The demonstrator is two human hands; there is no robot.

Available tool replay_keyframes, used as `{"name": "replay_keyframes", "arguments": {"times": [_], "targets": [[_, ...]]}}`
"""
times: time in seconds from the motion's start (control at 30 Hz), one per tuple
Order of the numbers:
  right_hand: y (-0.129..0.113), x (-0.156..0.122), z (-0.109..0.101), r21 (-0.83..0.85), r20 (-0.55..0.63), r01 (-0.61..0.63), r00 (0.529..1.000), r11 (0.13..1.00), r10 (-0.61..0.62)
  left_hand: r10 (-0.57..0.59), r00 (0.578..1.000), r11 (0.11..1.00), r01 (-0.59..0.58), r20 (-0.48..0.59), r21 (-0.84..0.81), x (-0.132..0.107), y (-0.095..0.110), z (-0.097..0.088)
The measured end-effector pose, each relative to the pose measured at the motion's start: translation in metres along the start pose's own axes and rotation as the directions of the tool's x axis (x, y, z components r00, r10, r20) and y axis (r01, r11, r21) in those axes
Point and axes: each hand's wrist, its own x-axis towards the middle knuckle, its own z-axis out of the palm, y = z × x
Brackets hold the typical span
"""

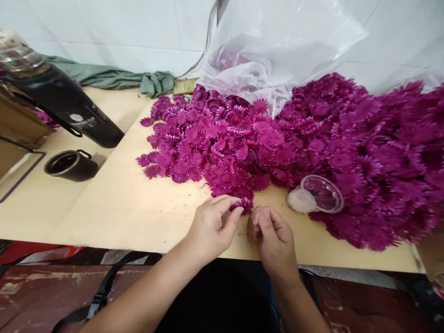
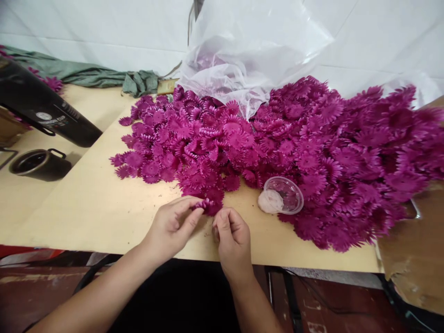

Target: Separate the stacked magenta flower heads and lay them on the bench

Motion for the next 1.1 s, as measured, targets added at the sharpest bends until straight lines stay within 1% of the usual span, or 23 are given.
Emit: {"name": "replay_keyframes", "arguments": {"times": [0.07,0.13,0.23,0.3,0.37,0.47,0.6,0.73,0.87,0.97,1.03,1.1], "targets": [[0.001,0.0,0.0,0.029,-0.016,0.001,1.0,1.0,0.0,-0.126,0.992,0.989,0.125,-0.01,-0.073,0.003,-0.002,-0.001],[0.001,0.0,0.0,0.027,-0.03,-0.004,1.0,1.0,0.004,-0.231,0.973,0.954,0.232,0.025,-0.191,0.005,-0.002,-0.001],[0.0,0.0,0.002,0.016,-0.024,0.006,1.0,1.0,-0.006,-0.28,0.947,0.87,0.319,0.155,-0.376,0.007,0.004,0.001],[-0.001,0.0,0.002,0.007,-0.019,0.016,1.0,1.0,-0.016,-0.293,0.925,0.806,0.375,0.241,-0.459,0.008,0.009,0.002],[-0.002,0.0,0.002,0.0,-0.014,0.021,1.0,1.0,-0.021,-0.317,0.906,0.753,0.42,0.279,-0.508,0.01,0.011,0.003],[-0.002,0.0,0.002,0.001,-0.001,0.028,1.0,1.0,-0.028,-0.352,0.893,0.708,0.45,0.281,-0.545,0.01,0.01,0.004],[-0.001,-0.001,0.001,-0.012,0.001,0.059,0.998,0.998,-0.059,-0.382,0.879,0.71,0.476,0.284,-0.52,0.01,0.006,0.008],[0.0,-0.002,0.001,0.002,0.03,0.073,0.997,0.997,-0.073,-0.388,0.867,0.696,0.498,0.312,-0.517,0.013,0.007,0.007],[-0.001,-0.002,0.003,0.018,0.087,0.109,0.99,0.994,-0.11,-0.384,0.873,0.7,0.488,0.301,-0.521,0.018,0.011,0.004],[-0.002,-0.001,0.006,0.045,0.135,0.152,0.978,0.987,-0.156,-0.394,0.873,0.708,0.488,0.288,-0.511,0.022,0.012,0.007],[-0.002,-0.001,0.006,0.058,0.135,0.159,0.977,0.986,-0.166,-0.394,0.873,0.705,0.488,0.289,-0.514,0.023,0.011,0.009],[0.0,-0.001,0.006,0.081,0.11,0.152,0.981,0.985,-0.16,-0.376,0.881,0.708,0.474,0.288,-0.524,0.024,0.011,0.01]]}}
